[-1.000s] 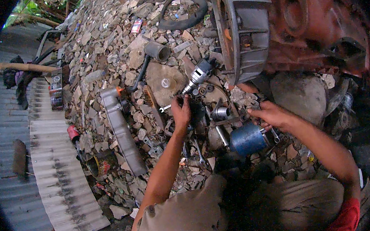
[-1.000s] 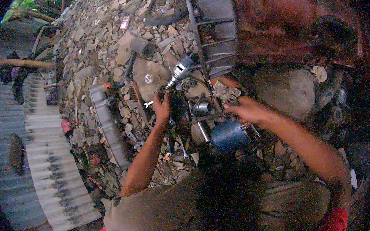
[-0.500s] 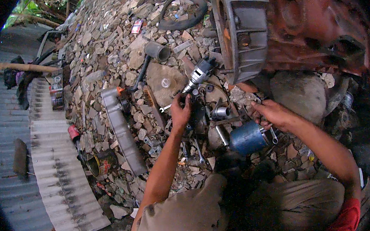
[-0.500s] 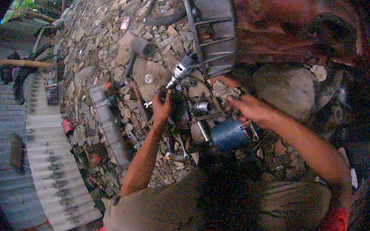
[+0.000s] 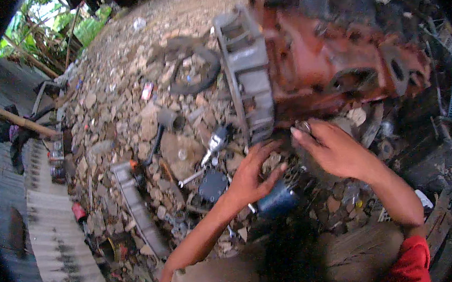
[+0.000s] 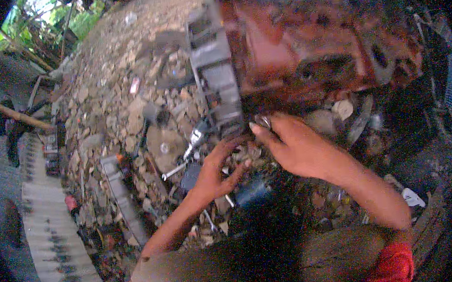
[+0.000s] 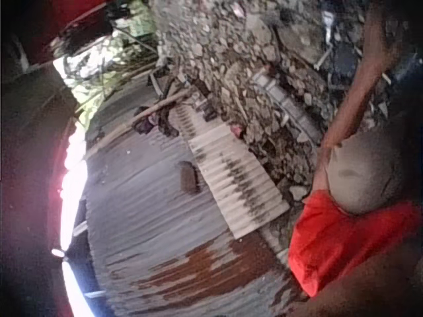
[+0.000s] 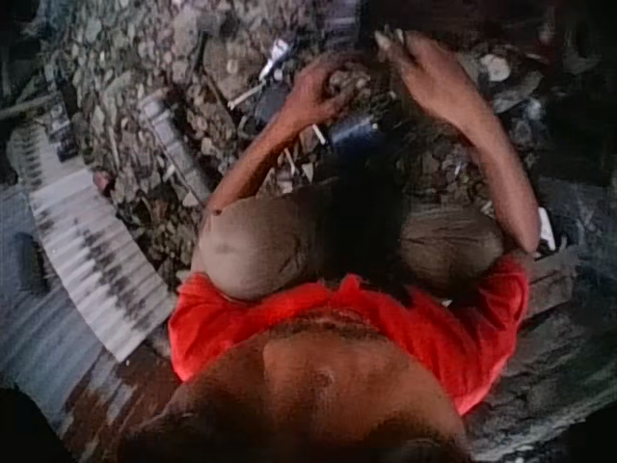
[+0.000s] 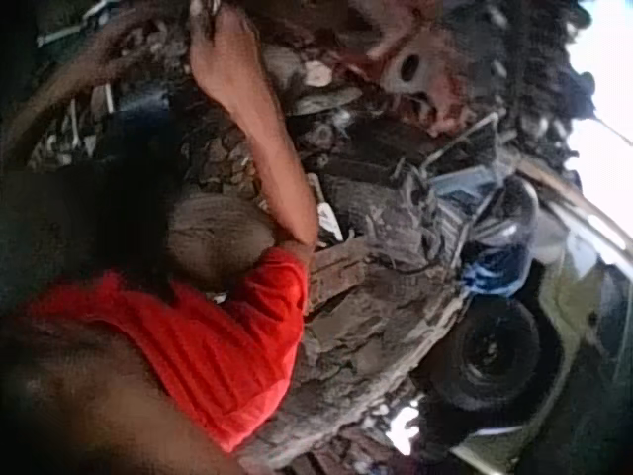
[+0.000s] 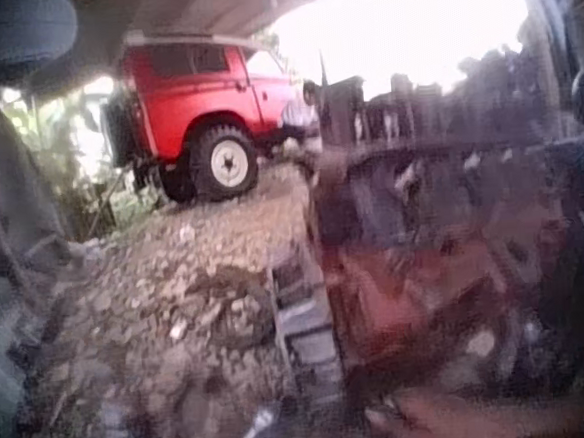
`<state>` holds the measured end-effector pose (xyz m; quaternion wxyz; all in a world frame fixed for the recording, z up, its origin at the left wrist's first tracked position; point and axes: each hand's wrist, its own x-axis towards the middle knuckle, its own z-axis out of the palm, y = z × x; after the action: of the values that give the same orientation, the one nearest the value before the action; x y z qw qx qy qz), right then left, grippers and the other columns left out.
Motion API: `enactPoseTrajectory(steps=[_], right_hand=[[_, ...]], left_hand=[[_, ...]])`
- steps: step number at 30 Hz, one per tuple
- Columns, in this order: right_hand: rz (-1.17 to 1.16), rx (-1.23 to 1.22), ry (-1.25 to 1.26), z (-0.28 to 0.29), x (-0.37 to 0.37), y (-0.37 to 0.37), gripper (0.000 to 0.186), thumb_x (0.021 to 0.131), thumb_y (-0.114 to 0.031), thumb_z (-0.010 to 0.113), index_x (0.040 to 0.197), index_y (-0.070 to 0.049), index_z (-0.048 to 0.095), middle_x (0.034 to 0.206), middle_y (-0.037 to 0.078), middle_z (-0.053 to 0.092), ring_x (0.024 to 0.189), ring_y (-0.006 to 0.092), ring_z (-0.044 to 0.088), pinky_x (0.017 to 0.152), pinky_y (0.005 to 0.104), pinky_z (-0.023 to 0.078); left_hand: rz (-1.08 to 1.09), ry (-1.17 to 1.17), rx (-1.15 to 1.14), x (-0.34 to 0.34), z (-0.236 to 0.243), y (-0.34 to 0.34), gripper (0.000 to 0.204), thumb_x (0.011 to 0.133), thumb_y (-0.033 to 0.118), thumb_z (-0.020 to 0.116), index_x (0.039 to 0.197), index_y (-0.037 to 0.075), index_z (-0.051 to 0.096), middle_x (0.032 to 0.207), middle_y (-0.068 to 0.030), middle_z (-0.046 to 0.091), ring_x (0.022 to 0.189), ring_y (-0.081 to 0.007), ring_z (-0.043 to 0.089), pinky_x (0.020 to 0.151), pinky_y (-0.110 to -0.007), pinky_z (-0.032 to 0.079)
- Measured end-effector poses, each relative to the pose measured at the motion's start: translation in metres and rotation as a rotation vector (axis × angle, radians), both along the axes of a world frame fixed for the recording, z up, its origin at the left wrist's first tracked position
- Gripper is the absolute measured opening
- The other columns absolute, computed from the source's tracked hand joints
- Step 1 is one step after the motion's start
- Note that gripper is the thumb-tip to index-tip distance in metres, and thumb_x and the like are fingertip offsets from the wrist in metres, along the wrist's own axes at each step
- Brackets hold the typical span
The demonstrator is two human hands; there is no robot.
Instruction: The person uses a wrench to loosen and remove bolts from an engine block, then removes a metal component. The person continues to work on the engine using hand tools.
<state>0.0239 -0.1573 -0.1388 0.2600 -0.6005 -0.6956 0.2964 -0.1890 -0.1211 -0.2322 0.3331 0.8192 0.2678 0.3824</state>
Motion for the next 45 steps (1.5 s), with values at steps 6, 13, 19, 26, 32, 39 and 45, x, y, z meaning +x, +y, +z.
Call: enactPoseTrajectory(steps=[6, 13, 19, 26, 32, 39, 45], right_hand=[[-0.211, 0.079, 0.619, 0.109, 0.032, -0.032, 0.036, 0.106, -0.033, 0.047, 0.111, -0.001, 0.062, 0.093, 0.01, 0.069, 0.077, 0.0199, 0.07, 0.067, 0.0323, 0.056], [-0.308, 0.718, 1.095, 0.202, 0.081, 0.011, 0.034, 0.104, -0.02, 0.05, 0.116, 0.011, 0.056, 0.117, 0.022, 0.065, 0.106, 0.0318, 0.067, 0.097, 0.0407, 0.055], [-0.316, 0.934, 1.332, 0.223, 0.104, 0.097, 0.038, 0.105, -0.017, 0.05, 0.114, 0.02, 0.048, 0.116, 0.027, 0.061, 0.103, 0.0368, 0.069, 0.097, 0.0403, 0.057], [-0.38, 1.134, 1.299, 0.199, 0.078, 0.127, 0.033, 0.101, -0.021, 0.061, 0.106, 0.01, 0.051, 0.102, 0.018, 0.065, 0.089, 0.0315, 0.073, 0.074, 0.0344, 0.064], [-0.342, 1.138, 1.384, 0.194, 0.06, 0.135, 0.031, 0.099, -0.022, 0.064, 0.107, 0.005, 0.05, 0.1, 0.015, 0.063, 0.087, 0.0309, 0.073, 0.072, 0.0328, 0.063], [-0.317, 1.092, 1.458, 0.189, 0.052, 0.136, 0.033, 0.101, -0.019, 0.06, 0.114, 0.009, 0.047, 0.104, 0.023, 0.065, 0.085, 0.0344, 0.073, 0.072, 0.0387, 0.065], [-0.254, 1.021, 1.24, 0.197, 0.064, 0.129, 0.04, 0.103, -0.026, 0.057, 0.109, 0.012, 0.046, 0.104, 0.023, 0.065, 0.089, 0.0333, 0.073, 0.076, 0.0378, 0.063]], left_hand=[[-0.231, -0.12, -0.158, 0.033, 0.108, 0.02, 0.032, 0.089, 0.017, 0.075, 0.115, -0.001, 0.068, 0.111, -0.0145, 0.071, 0.103, -0.0225, 0.068, 0.091, -0.035, 0.053], [0.059, -0.44, 0.422, 0.099, 0.287, 0.104, 0.026, 0.091, 0.018, 0.07, 0.11, 0.0, 0.069, 0.103, -0.0102, 0.072, 0.093, -0.0166, 0.065, 0.085, -0.032, 0.051], [0.257, -0.583, 0.329, 0.148, 0.311, 0.18, 0.032, 0.096, 0.023, 0.063, 0.11, -0.005, 0.067, 0.104, -0.0152, 0.071, 0.095, -0.0202, 0.063, 0.088, -0.033, 0.048], [0.02, -0.561, 0.044, 0.145, 0.294, 0.174, 0.038, 0.102, 0.028, 0.056, 0.125, -0.001, 0.063, 0.11, -0.0101, 0.068, 0.098, -0.0149, 0.06, 0.089, -0.028, 0.047], [0.012, -0.556, 0.038, 0.145, 0.297, 0.169, 0.032, 0.099, 0.024, 0.059, 0.121, 0.001, 0.064, 0.113, -0.0097, 0.066, 0.102, -0.0163, 0.06, 0.092, -0.03, 0.046], [0.058, -0.5, 0.101, 0.146, 0.304, 0.172, 0.03, 0.101, 0.024, 0.057, 0.115, -0.003, 0.056, 0.101, -0.0103, 0.063, 0.092, -0.0158, 0.058, 0.084, -0.031, 0.047], [0.006, -0.541, 0.024, 0.147, 0.3, 0.167, 0.033, 0.102, 0.025, 0.056, 0.118, -0.003, 0.056, 0.105, -0.0105, 0.063, 0.095, -0.0166, 0.058, 0.086, -0.031, 0.047]])
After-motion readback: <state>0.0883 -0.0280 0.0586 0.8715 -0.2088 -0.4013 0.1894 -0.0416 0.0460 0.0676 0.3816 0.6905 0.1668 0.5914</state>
